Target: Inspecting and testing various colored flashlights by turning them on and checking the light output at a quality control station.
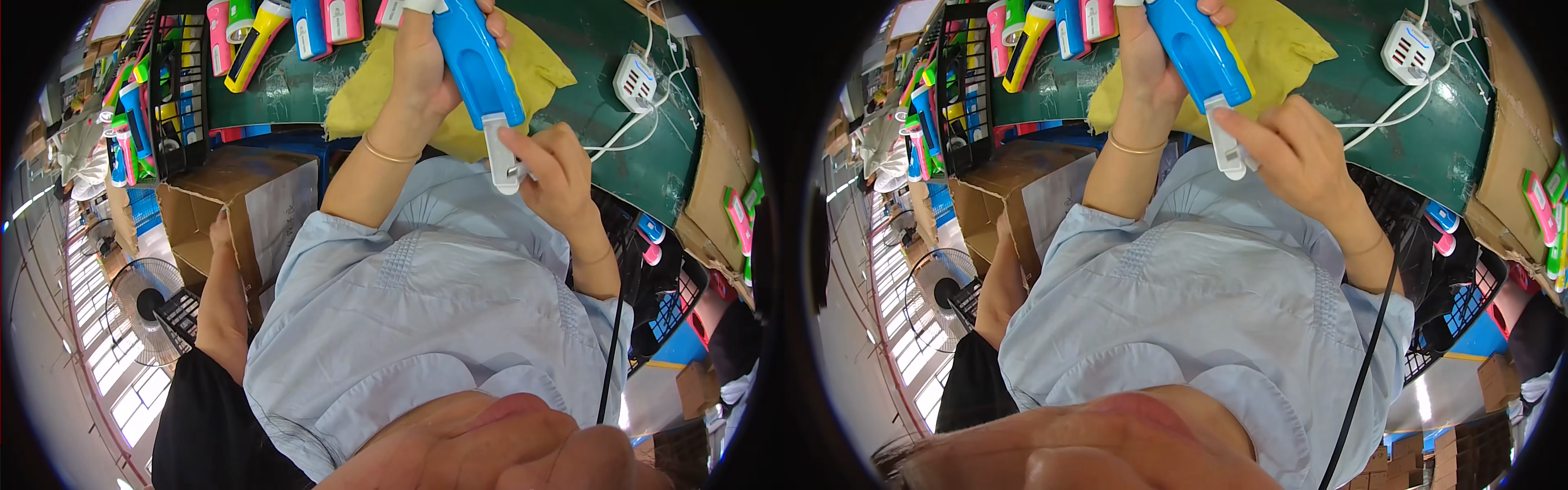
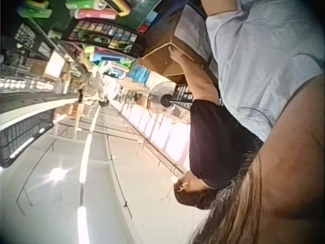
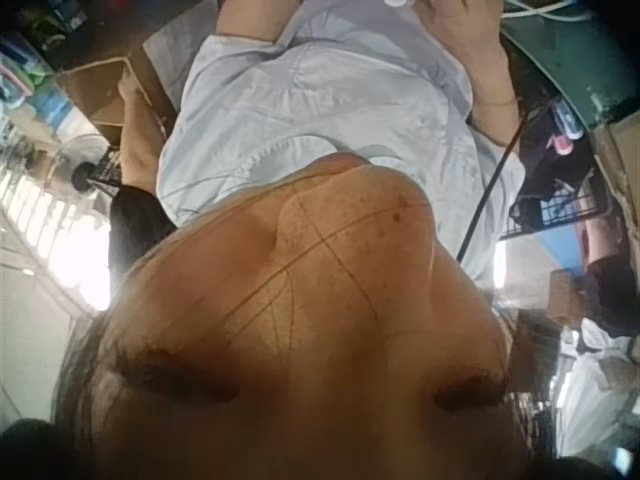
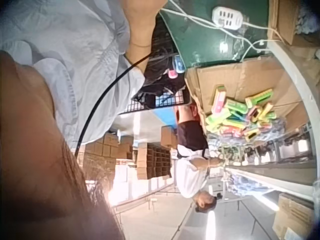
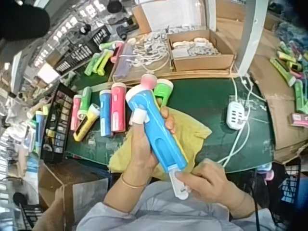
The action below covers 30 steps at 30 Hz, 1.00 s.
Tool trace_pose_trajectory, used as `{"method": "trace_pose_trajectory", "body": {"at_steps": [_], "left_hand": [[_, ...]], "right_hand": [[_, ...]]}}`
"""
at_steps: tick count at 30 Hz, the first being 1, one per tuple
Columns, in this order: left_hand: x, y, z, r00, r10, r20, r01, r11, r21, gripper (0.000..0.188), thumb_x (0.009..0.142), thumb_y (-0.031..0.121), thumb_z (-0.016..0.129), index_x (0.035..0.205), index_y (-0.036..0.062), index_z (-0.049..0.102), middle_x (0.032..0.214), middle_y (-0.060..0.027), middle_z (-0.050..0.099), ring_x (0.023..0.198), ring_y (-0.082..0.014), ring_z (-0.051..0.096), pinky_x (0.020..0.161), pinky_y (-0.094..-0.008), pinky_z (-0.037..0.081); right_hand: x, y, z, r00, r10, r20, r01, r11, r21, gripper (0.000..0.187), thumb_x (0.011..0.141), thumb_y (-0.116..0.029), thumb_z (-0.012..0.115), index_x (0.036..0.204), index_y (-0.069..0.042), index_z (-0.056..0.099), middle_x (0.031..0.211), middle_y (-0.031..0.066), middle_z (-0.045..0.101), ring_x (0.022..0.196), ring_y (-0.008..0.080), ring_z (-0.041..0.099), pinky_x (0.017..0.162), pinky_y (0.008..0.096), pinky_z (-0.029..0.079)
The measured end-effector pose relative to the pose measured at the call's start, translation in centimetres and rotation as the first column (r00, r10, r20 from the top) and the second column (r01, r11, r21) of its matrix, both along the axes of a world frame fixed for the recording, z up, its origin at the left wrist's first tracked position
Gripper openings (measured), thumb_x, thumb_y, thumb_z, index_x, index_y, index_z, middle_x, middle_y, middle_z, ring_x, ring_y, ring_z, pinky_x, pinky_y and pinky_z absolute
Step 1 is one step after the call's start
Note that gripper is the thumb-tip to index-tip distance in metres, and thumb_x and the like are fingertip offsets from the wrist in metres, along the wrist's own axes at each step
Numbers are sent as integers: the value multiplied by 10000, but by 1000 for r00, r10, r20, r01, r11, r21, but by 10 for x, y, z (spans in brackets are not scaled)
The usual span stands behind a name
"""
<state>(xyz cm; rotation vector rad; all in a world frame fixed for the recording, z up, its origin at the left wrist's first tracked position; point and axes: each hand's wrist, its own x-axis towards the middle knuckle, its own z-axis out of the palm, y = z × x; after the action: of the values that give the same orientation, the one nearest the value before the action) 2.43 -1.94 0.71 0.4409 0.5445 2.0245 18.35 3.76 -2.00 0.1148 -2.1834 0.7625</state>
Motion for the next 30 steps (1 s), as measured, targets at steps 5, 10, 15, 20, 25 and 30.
{"method": "trace_pose_trajectory", "body": {"at_steps": [5, 10, 15, 20, 25, 30], "left_hand": [[-1, 0, -2, 1000, -13, -6, 13, 1000, -4, 522, 848, 489, 464, 1130, 51, 439, 852, -73, 507, 740, -173, 512, 653, -291, 440], [7, -1, -3, 999, -46, -9, 46, 999, 7, 502, 833, 439, 518, 1131, 45, 434, 865, -84, 519, 770, -179, 517, 675, -295, 443], [11, -7, 0, 996, -85, -3, 85, 996, 18, 493, 817, 389, 572, 1132, 38, 428, 879, -95, 530, 800, -185, 522, 698, -299, 446], [7, -11, -4, 993, -86, -87, 89, 995, 35, 495, 802, 339, 626, 1132, 31, 422, 892, -106, 541, 830, -191, 527, 720, -304, 448], [17, -21, -15, 679, -12, -734, 68, 997, 46, 544, 769, 311, 698, 1150, 42, 417, 909, -113, 549, 845, -204, 532, 712, -310, 461], [23, -37, -20, 352, 105, -930, -16, 994, 106, 526, 666, 205, 737, 1116, 53, 512, 939, -110, 584, 833, -277, 577, 697, -346, 476]], "right_hand": [[7, 1, -7, 997, -47, 58, 55, 988, -142, 555, 539, 10, 721, 1073, -60, 591, 723, 61, 497, 578, 208, 461, 484, 293, 383], [0, -3, 2, 979, -113, 172, 148, 966, -210, 689, 516, -195, 847, 1117, -33, 551, 790, 81, 513, 631, 185, 496, 537, 270, 407], [-10, -1, 12, 952, 33, 305, 66, 950, -306, 793, 469, -270, 866, 1114, -1, 490, 838, 70, 460, 715, 192, 478, 608, 266, 403], [1, 5, 17, 907, 145, 395, 38, 907, -419, 730, 472, -232, 851, 1062, -4, 487, 886, 66, 463, 776, 190, 482, 638, 244, 401], [-9, 5, 1, 982, 18, 186, 69, 888, -454, 451, 609, -261, 795, 892, 4, 565, 748, 89, 493, 653, 227, 511, 566, 280, 423], [-3, 16, -1, 976, 85, 198, -12, 939, -343, 457, 656, -128, 717, 1067, -13, 554, 825, 120, 500, 717, 278, 516, 618, 315, 436]]}}
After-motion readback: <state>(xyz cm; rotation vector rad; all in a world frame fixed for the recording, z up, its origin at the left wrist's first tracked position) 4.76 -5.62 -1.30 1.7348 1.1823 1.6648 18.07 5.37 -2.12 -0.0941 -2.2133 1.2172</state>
